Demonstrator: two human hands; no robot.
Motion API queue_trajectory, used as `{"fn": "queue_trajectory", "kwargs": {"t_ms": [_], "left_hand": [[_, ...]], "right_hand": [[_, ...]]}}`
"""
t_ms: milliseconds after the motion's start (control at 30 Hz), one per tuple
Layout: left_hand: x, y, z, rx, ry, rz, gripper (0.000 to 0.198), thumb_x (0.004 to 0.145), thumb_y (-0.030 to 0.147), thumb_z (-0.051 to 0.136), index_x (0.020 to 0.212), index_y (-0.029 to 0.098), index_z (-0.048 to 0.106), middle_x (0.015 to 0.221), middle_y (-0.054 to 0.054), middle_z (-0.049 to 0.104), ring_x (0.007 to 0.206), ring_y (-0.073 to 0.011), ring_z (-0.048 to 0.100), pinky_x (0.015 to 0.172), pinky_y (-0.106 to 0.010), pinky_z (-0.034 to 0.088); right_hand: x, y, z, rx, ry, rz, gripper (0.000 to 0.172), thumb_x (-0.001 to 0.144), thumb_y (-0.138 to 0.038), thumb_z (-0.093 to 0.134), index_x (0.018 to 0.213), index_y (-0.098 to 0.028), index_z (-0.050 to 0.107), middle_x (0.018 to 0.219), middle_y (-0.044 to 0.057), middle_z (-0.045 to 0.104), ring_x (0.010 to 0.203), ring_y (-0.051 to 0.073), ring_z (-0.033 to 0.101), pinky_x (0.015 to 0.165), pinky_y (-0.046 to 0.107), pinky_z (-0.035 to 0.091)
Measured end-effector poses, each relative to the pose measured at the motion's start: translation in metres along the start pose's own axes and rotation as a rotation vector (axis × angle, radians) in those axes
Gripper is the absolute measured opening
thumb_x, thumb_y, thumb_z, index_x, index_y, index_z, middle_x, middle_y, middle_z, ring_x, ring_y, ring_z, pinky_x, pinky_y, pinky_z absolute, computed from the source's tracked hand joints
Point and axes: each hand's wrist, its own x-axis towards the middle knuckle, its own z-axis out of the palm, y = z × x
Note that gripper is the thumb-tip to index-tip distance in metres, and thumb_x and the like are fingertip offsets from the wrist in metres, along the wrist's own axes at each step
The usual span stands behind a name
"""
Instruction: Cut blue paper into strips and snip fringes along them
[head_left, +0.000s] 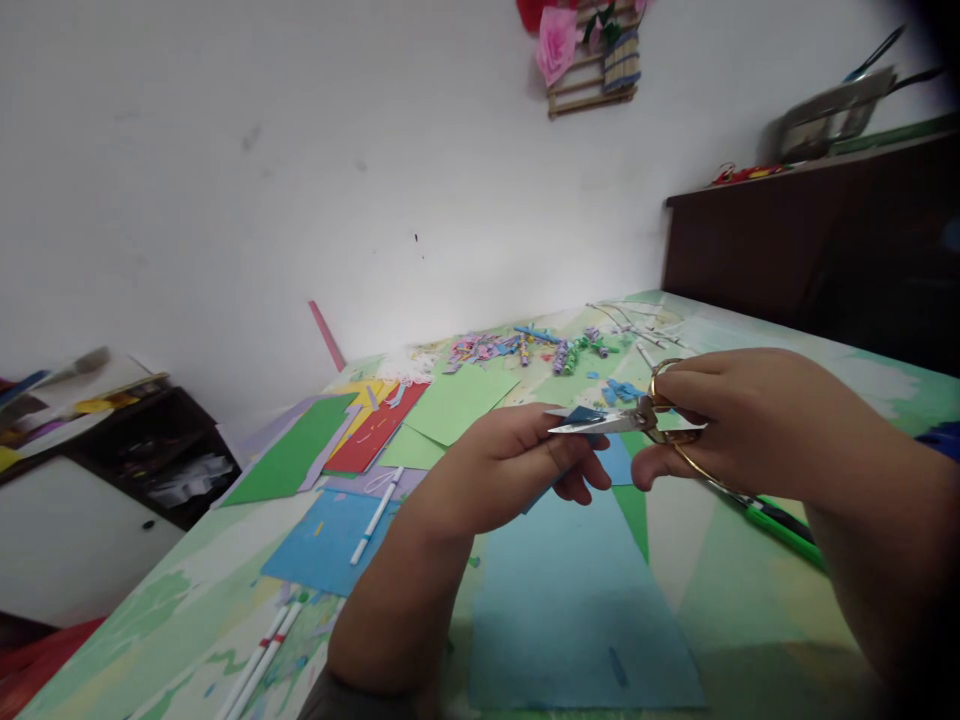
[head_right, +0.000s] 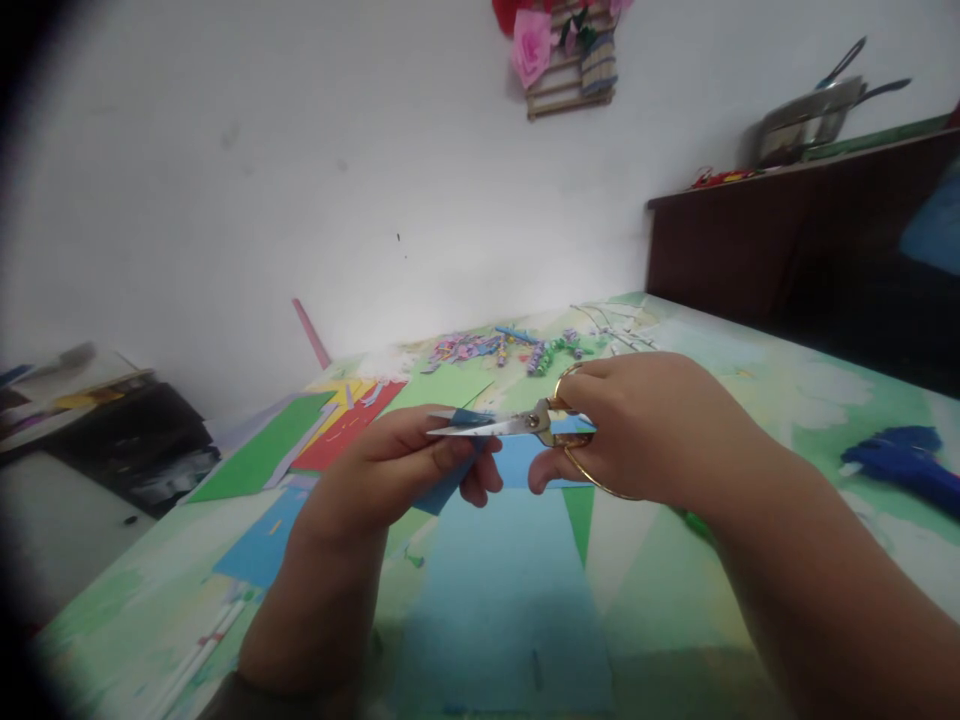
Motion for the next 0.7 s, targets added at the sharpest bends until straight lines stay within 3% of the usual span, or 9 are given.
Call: {"fn": "queue_trajectory", "kwargs": {"t_ms": [267, 467, 700], "left_hand": [[0.0, -0.001, 0.005, 0.106, 0.07, 0.06, 0.017, 0.08, 0.026, 0.047, 0.075, 0.013, 0.057, 0.059, 0.0, 0.059, 0.048, -0.0058, 0.052, 0.047, -0.017, 0.044], [0.002, -0.001, 0.003, 0.311, 0.135, 0.241, 0.027, 0.083, 0.023, 0.04, 0.062, 0.014, 0.054, 0.057, 0.0, 0.056, 0.049, -0.0057, 0.051, 0.048, -0.017, 0.041], [-0.001, 0.0, 0.006, 0.571, 0.137, 0.431, 0.017, 0.075, 0.007, 0.044, 0.066, 0.015, 0.056, 0.06, 0.002, 0.059, 0.056, -0.0072, 0.055, 0.055, -0.018, 0.043]], "right_hand": [[0.0, 0.001, -0.002, -0.004, -0.033, 0.011, 0.052, 0.064, -0.072, 0.042, 0.062, -0.02, 0.049, 0.058, 0.003, 0.054, 0.055, 0.019, 0.048, 0.046, 0.027, 0.023], [0.0, 0.003, -0.002, 0.096, -0.084, -0.024, 0.049, 0.063, -0.069, 0.048, 0.066, -0.02, 0.043, 0.063, 0.002, 0.05, 0.054, 0.015, 0.043, 0.049, 0.026, 0.025], [0.001, -0.008, 0.002, 0.278, -0.053, -0.083, 0.049, 0.061, -0.069, 0.048, 0.064, -0.02, 0.043, 0.061, 0.0, 0.047, 0.053, 0.014, 0.041, 0.047, 0.023, 0.025]]}}
